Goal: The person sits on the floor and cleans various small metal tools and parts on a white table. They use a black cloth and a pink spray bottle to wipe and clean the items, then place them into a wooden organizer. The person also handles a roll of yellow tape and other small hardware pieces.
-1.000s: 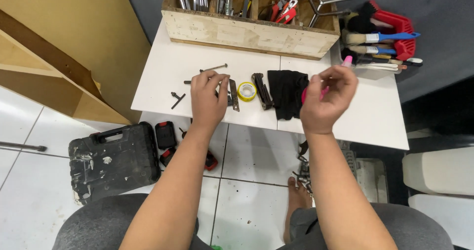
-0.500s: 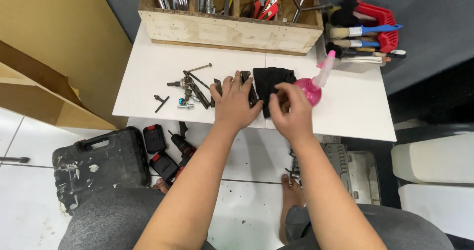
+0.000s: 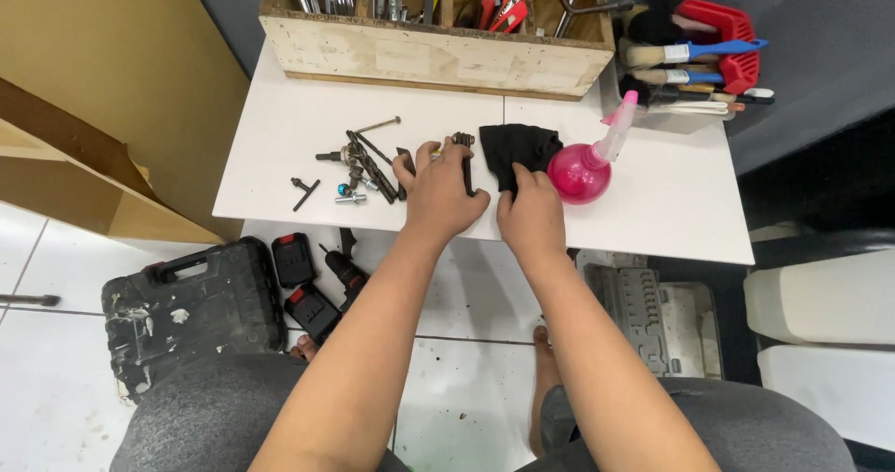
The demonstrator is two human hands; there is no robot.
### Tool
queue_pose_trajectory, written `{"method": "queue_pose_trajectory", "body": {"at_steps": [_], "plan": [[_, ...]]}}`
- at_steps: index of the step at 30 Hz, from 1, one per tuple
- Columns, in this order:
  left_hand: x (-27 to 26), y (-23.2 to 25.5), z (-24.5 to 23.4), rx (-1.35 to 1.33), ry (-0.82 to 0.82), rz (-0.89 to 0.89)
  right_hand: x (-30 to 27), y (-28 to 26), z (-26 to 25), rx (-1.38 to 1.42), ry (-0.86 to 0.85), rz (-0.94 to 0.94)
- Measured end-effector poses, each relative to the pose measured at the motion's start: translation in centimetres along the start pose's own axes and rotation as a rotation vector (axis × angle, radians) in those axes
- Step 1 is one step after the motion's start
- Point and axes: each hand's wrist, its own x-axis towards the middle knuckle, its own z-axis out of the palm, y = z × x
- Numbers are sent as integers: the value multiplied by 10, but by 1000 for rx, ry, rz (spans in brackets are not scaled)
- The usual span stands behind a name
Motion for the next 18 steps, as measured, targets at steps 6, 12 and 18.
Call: {"method": "queue_pose_trajectory", "body": {"at_steps": [6, 12, 18], "plan": [[4, -5, 17, 18, 101, 5, -1, -6, -12, 232, 42, 67], [5, -8, 25, 52, 168, 78, -13, -32, -37, 665, 26, 189], [13, -26, 49, 22, 192, 183, 2, -21, -20, 1284, -49, 386]]}}
